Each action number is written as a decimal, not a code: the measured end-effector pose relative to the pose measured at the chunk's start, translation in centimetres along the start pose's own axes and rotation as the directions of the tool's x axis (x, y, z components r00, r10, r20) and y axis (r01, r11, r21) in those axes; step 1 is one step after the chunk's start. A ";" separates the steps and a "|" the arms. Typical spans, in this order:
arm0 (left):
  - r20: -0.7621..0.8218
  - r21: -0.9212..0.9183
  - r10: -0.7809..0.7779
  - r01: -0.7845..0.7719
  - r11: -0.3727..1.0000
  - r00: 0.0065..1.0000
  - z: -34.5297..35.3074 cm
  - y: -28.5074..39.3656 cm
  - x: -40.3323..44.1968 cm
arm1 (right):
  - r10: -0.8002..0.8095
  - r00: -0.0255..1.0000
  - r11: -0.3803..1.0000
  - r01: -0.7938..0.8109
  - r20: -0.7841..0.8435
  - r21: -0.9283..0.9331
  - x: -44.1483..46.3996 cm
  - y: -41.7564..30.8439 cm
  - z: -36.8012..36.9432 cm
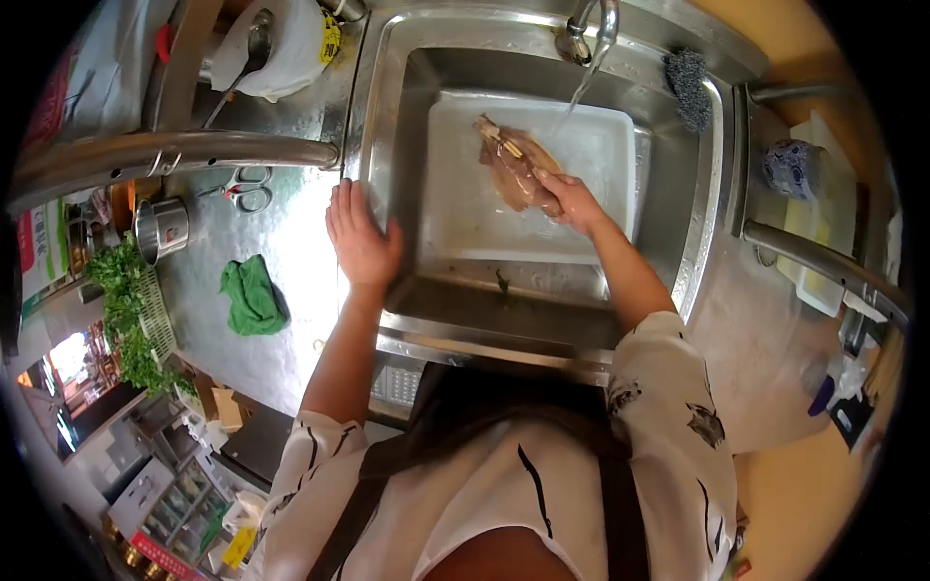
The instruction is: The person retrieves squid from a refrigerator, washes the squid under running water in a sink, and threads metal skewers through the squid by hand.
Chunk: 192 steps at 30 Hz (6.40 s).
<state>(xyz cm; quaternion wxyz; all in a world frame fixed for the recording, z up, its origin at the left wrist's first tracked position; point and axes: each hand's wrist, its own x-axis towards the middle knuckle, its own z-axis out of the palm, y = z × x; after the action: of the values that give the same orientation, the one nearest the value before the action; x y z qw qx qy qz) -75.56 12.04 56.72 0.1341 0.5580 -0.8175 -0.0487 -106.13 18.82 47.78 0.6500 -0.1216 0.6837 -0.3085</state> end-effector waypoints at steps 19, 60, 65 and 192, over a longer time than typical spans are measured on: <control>-0.221 -0.566 0.394 -0.446 0.693 0.892 -2.2 9.6 8.0 | -0.527 0.847 0.845 0.531 0.065 -0.068 -12.7 -1.8 0.3; 0.590 -0.611 0.065 0.392 0.687 0.805 10.3 11.7 -5.8 | -0.092 0.991 0.599 0.132 -0.096 0.790 -4.6 6.6 9.3; 0.614 -0.637 -0.019 0.510 0.578 0.789 8.0 12.8 -5.5 | -0.067 0.984 0.624 0.172 -0.167 0.763 -4.5 5.5 9.4; 0.957 -0.183 0.100 0.835 -0.519 0.272 11.1 13.8 -4.9 | -0.341 0.924 0.938 0.321 -0.175 -0.135 -5.4 7.3 6.8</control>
<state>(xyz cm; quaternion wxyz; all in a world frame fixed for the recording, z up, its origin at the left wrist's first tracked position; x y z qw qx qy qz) -89.30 20.97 48.41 0.1509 0.5047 -0.0245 -0.8496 -97.14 25.75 48.22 0.5109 -0.2379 0.7290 -0.3885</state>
